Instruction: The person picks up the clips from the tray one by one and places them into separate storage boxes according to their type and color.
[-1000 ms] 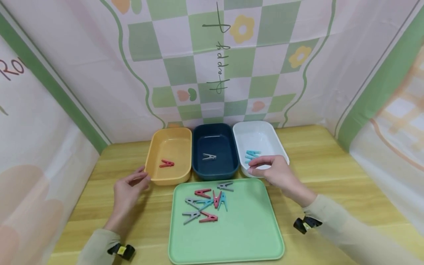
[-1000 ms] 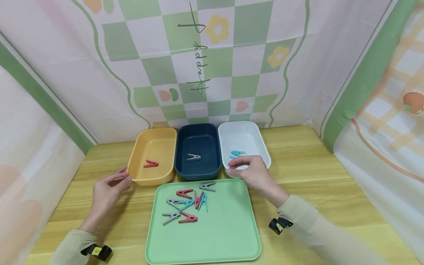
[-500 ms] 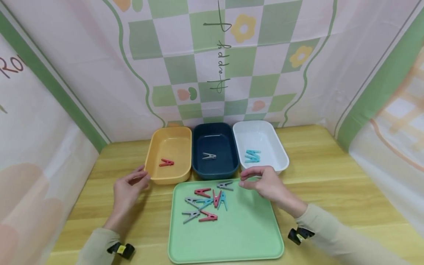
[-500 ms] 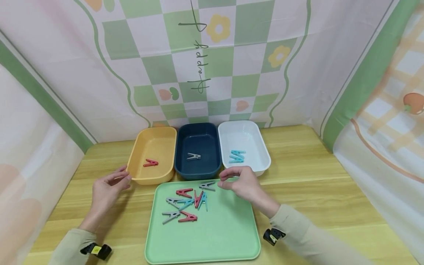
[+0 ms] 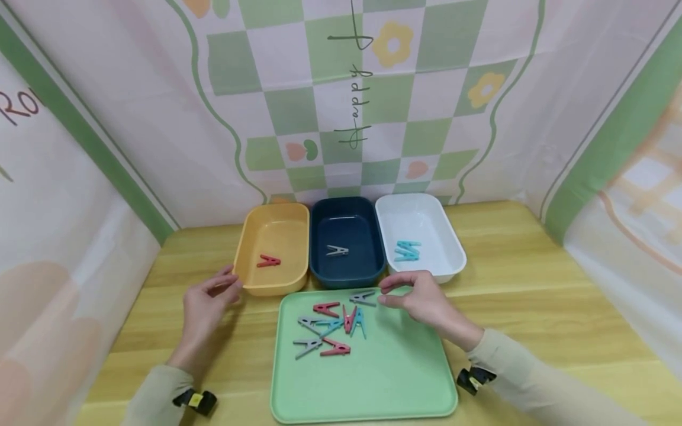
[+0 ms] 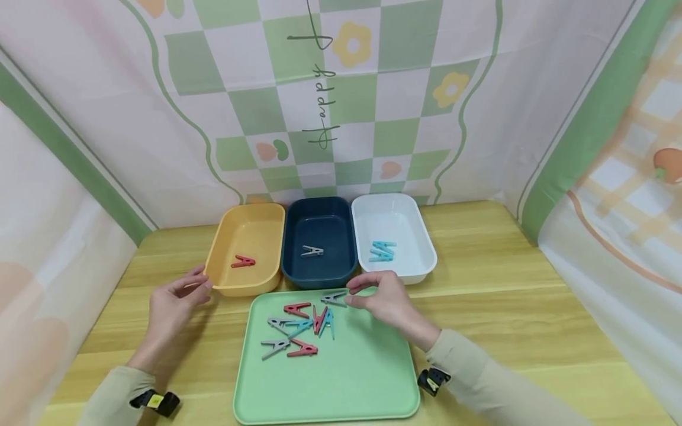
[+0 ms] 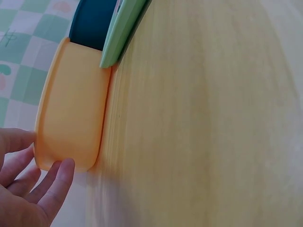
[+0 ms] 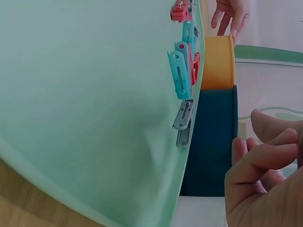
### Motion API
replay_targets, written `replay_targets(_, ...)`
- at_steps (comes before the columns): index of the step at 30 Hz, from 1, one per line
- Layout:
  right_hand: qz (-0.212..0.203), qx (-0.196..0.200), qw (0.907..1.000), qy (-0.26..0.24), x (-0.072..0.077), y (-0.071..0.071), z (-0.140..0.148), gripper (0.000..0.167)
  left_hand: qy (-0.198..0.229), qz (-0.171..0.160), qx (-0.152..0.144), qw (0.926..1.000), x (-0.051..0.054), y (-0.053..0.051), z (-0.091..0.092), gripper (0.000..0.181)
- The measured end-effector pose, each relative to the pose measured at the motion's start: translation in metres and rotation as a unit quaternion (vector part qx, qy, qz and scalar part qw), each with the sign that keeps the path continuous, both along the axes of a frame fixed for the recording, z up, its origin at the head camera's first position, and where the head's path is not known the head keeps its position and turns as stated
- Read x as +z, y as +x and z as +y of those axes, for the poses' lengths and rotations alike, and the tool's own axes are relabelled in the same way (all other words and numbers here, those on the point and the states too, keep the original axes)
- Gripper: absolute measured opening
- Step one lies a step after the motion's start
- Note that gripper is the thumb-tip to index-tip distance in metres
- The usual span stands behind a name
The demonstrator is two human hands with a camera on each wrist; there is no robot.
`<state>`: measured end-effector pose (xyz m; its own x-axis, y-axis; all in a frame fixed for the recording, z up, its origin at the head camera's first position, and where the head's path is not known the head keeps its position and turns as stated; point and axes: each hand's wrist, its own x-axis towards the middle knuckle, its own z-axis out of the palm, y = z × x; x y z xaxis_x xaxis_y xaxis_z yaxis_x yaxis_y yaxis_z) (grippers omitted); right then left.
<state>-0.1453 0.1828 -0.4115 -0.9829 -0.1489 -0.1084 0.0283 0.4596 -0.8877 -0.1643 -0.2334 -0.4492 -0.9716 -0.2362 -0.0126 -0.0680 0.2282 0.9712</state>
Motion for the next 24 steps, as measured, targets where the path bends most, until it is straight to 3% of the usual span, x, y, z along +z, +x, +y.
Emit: replay_targets(24, -0.015, 0.008, 0.9997, -0.015, -0.015, -0.006, -0.009, 0.041, 0.0, 0.018, -0.001, 0.9998, -0.001, 0.0, 0.001, 0.028)
